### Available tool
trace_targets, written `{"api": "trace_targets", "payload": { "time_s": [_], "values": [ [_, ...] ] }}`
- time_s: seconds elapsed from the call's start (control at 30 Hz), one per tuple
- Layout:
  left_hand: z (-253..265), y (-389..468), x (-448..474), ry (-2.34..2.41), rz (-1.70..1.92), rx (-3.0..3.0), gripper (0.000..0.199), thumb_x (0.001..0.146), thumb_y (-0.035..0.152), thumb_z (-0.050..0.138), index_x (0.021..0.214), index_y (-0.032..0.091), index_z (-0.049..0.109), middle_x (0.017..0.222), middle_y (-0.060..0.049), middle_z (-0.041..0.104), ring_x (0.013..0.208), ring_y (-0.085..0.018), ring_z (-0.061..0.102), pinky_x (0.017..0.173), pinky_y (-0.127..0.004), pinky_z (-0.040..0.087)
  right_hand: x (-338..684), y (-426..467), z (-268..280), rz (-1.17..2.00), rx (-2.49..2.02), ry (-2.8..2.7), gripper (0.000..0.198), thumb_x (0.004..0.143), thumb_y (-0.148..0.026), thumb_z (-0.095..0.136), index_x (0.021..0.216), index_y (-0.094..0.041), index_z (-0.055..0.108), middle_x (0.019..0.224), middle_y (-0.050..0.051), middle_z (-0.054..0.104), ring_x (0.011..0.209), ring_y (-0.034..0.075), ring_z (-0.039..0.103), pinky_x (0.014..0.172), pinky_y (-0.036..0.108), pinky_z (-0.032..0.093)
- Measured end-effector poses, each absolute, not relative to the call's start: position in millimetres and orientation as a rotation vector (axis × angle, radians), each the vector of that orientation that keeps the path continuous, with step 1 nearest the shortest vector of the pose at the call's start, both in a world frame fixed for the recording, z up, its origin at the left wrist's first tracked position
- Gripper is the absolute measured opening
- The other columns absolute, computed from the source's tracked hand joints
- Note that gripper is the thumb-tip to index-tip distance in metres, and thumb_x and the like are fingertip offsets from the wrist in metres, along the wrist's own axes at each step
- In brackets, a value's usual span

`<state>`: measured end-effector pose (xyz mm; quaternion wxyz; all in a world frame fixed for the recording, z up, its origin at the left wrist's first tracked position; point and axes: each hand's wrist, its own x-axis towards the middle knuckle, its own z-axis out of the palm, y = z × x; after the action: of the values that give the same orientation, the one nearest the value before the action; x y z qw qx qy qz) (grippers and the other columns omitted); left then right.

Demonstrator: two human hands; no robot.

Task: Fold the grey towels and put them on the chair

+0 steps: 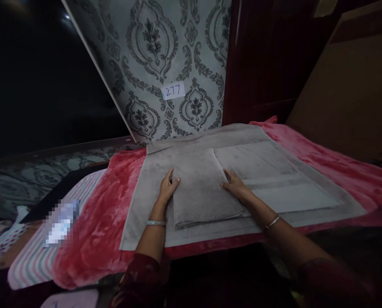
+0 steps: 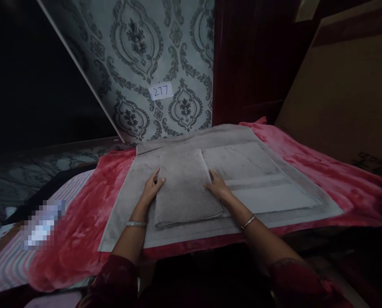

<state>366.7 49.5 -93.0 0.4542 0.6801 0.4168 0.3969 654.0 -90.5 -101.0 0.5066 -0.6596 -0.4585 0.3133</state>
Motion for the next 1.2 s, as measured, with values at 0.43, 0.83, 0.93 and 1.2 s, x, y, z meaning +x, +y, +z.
{"api": "trace_targets", "payload": {
  "time_s": [0.43,0.83,0.93,1.2],
  "values": [
    [-94.4,53.7,362.2,1.043,1.024,1.664,0.084,0.073,0.055,0.077,0.145,0.019,0.051,0.128,-0.014,0.068,0.122,-0.031,0.063,0.102,-0.042,0.051,667.0,0.3,-77.6,0.407,-1.774,-1.156,0.067,0.072,-0.014,0.068,0.138,-0.02,0.06,0.116,0.009,0.071,0.108,0.028,0.065,0.098,0.037,0.048],
    [-91.5,52.8,364.4,1.13,1.053,1.835,0.077,0.076,0.061,0.069,0.137,0.016,0.06,0.084,-0.003,0.067,0.081,-0.021,0.064,0.077,-0.033,0.051,661.9,-0.9,-91.5,0.205,-1.811,-1.14,0.055,0.075,-0.009,0.051,0.127,-0.018,0.069,0.122,0.007,0.071,0.113,0.021,0.065,0.104,0.035,0.047],
    [-89.5,50.6,365.8,1.143,1.055,1.886,0.07,0.077,0.056,0.069,0.132,0.014,0.063,0.075,0.001,0.059,0.069,-0.016,0.056,0.069,-0.029,0.046,664.0,-1.7,-89.1,0.229,-1.874,-1.125,0.056,0.077,-0.011,0.051,0.13,-0.016,0.066,0.12,0.008,0.071,0.11,0.023,0.065,0.101,0.035,0.048],
    [-89.9,47.5,364.6,1.093,1.032,1.853,0.071,0.079,0.053,0.068,0.138,0.014,0.058,0.072,0.002,0.058,0.067,-0.015,0.056,0.064,-0.026,0.045,663.5,-35.3,-87.4,0.285,-1.967,-1.133,0.062,0.083,-0.027,0.06,0.143,-0.013,0.053,0.1,0.01,0.072,0.091,0.025,0.068,0.087,0.035,0.052]
  ]
}}
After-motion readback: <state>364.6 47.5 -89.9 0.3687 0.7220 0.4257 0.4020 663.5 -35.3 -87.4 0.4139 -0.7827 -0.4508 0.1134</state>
